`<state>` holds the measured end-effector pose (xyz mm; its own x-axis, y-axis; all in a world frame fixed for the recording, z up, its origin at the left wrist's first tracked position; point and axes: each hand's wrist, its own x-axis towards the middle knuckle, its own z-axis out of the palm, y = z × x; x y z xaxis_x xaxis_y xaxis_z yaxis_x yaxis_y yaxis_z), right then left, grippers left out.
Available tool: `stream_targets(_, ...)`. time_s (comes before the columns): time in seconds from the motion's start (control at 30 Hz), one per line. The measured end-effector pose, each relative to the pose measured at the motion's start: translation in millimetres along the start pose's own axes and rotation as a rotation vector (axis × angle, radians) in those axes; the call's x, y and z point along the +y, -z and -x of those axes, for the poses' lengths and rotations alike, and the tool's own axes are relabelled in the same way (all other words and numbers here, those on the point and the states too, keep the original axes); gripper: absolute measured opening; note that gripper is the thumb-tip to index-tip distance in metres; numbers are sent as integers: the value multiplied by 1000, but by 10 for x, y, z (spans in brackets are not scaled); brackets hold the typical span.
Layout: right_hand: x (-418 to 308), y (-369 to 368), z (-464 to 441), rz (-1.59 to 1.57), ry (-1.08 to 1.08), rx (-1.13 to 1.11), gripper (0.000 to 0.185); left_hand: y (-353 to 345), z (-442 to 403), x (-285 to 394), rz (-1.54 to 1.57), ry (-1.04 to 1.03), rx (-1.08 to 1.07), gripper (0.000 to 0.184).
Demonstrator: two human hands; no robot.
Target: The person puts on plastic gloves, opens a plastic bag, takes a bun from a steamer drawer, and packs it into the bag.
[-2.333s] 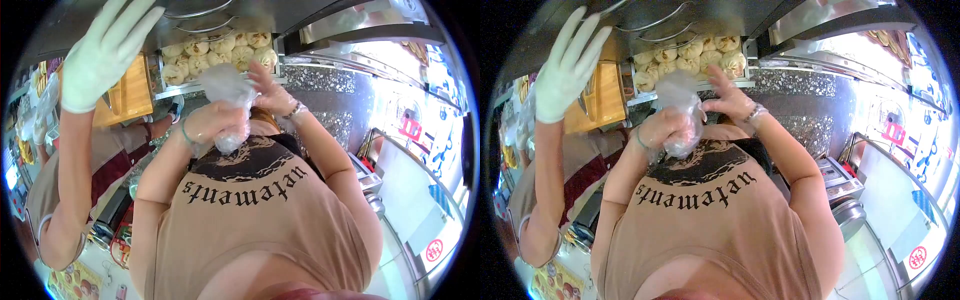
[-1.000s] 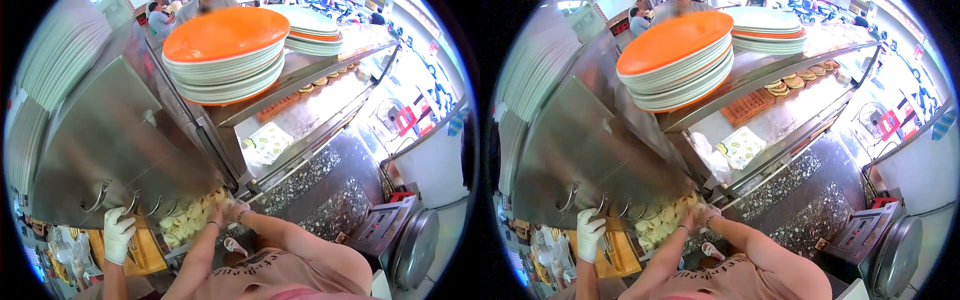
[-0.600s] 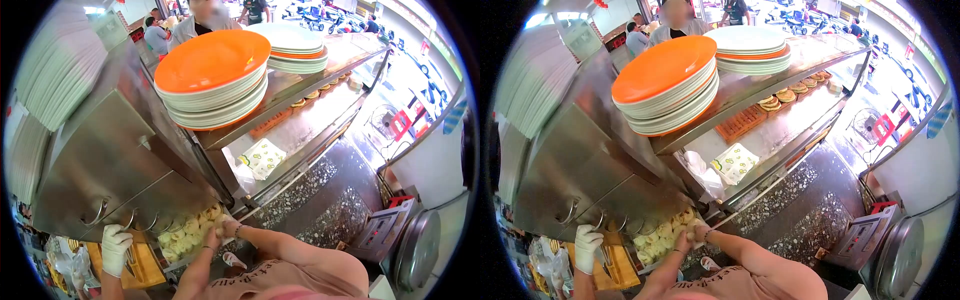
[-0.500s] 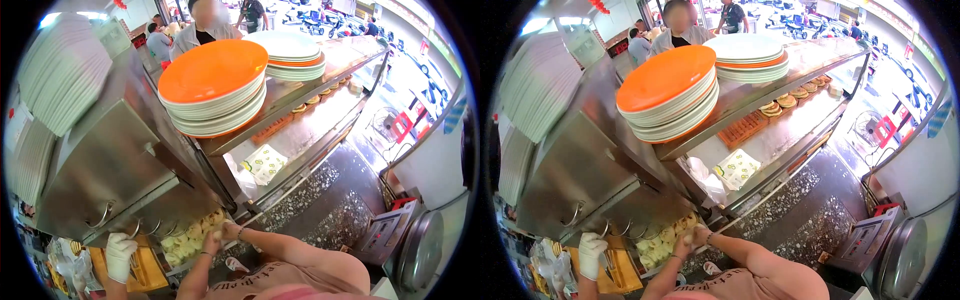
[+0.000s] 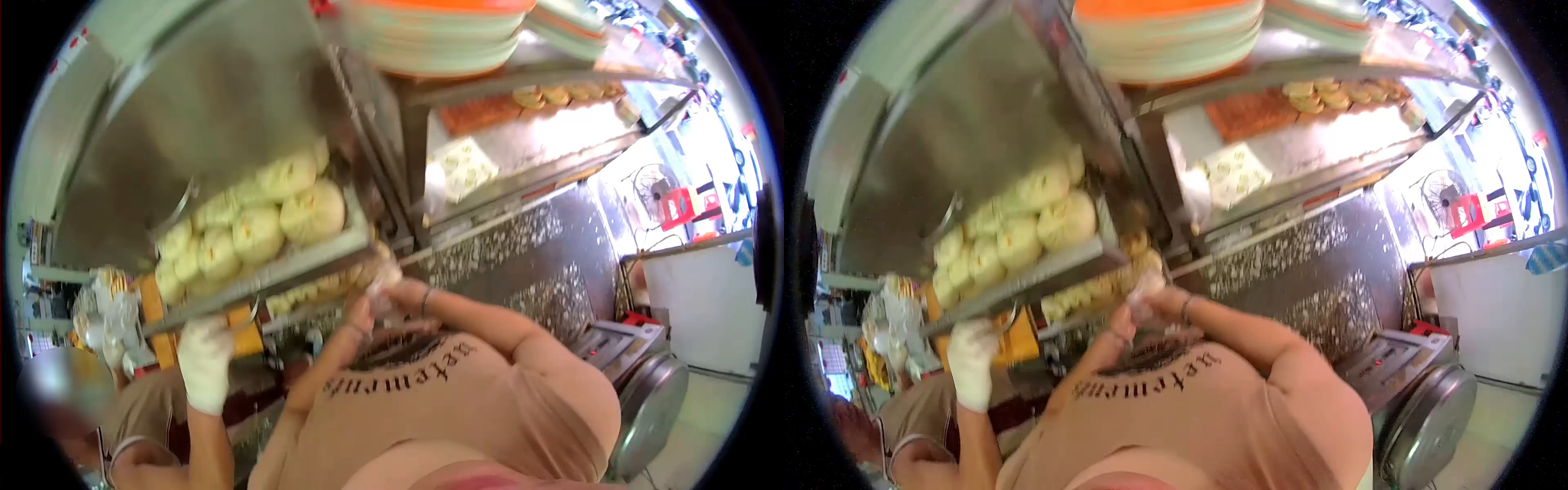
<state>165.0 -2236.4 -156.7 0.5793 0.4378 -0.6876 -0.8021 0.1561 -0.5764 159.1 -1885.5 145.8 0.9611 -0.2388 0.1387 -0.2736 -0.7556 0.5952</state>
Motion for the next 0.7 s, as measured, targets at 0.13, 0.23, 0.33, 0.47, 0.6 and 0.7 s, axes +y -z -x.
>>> stream_targets(0.13, -175, -147, 571, 781, 194, 144, 29, 60, -235, 258, 45, 50, 7, 5)
stream_targets(0.23, 348, 120, 194, 401, 402, 259, 21, -878, -436, 118, 341, -2, -188, 19)
stream_targets(0.33, -155, 29, 744, 1160, 280, 217, 22, -3268, -216, 332, 1284, 618, -542, 54)
stream_targets(0.47, -148, 368, 677, -604, 280, 100, 33, -3160, -182, 431, 1139, 572, -604, 66)
stream_targets(0.6, -683, 725, 1388, -396, 302, 172, 39, -3488, 111, -55, 1176, 1232, 83, 55)
stream_targets(0.7, -768, 1321, 1765, -313, 314, 27, 51, -4201, 139, -865, 1305, 1450, 467, 40)
